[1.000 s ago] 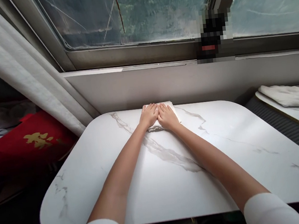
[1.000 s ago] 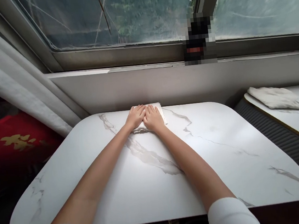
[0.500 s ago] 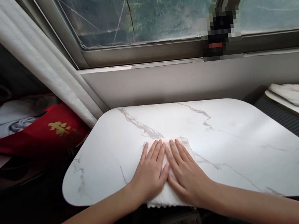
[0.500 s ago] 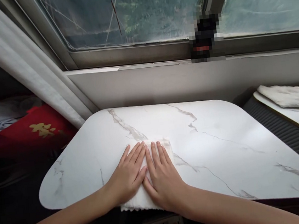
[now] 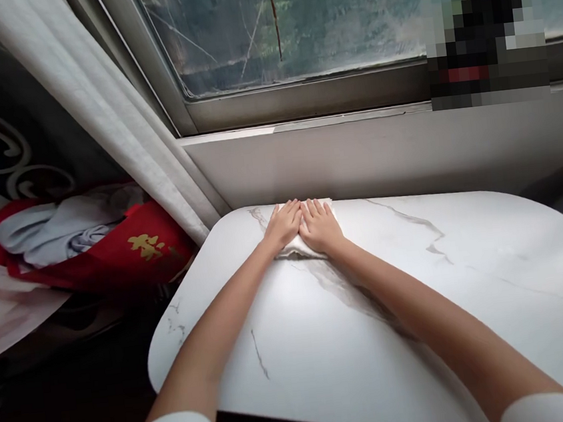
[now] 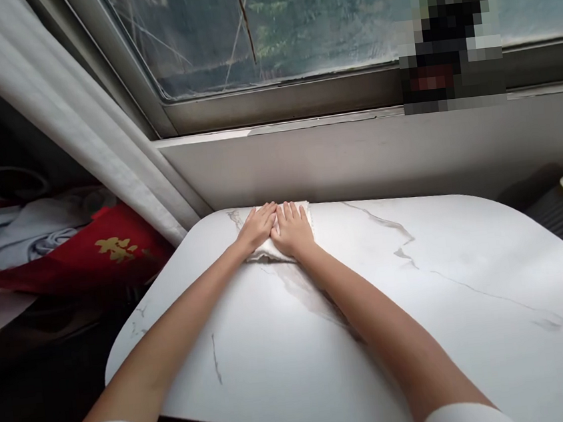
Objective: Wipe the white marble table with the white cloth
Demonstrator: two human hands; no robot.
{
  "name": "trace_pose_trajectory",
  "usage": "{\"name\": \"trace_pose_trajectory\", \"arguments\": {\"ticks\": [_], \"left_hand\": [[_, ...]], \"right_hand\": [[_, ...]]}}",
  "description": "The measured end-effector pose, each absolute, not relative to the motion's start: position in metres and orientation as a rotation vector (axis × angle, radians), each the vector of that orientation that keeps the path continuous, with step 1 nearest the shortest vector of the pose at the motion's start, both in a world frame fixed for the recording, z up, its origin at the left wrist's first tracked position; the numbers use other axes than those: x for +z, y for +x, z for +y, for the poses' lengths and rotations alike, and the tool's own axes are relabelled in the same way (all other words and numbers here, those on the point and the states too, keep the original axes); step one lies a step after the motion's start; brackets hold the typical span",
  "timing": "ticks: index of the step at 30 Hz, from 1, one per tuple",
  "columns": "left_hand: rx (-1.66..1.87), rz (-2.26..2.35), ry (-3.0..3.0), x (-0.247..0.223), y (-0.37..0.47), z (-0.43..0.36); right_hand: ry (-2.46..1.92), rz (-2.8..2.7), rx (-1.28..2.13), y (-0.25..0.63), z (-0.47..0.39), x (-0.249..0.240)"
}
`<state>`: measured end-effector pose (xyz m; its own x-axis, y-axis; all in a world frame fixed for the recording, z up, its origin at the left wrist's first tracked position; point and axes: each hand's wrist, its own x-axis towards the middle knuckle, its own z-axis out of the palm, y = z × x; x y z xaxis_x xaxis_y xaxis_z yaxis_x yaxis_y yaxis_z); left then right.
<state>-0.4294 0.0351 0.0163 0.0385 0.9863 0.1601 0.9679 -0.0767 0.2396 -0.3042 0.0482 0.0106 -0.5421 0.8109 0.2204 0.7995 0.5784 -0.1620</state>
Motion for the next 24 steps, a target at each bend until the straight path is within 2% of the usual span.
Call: {"name": "trace_pose_trajectory", "arguments": {"ticks": [3, 7, 11, 15, 19, 24], "left_hand": [[0.431, 2.044, 2.256, 0.017, -0.440, 0.055], [0.381, 2.024, 2.304, 0.016, -0.438, 0.043], [0.346, 1.879, 2.436, 0.019, -0.432, -0.014], [0.325, 1.661, 2.593, 0.025, -0.430, -0.105], [0.337, 1.775, 2.536, 0.025, -0.429, -0.181], [0.365, 1.989, 2.413, 0.017, -0.445, -0.178]], "right_hand": [[-1.366, -2.519, 0.050, -0.314, 0.066, 0.011], [-1.310, -2.544, 0.045, -0.309, 0.057, 0.010], [-1.230, -2.561, 0.116, -0.293, 0.001, 0.007], [-1.059, -2.591, 0.251, -0.272, -0.084, 0.008], [-0.750, -2.700, 0.415, -0.259, -0.138, 0.014], [-0.755, -2.732, 0.500, -0.286, -0.120, 0.017]]}}
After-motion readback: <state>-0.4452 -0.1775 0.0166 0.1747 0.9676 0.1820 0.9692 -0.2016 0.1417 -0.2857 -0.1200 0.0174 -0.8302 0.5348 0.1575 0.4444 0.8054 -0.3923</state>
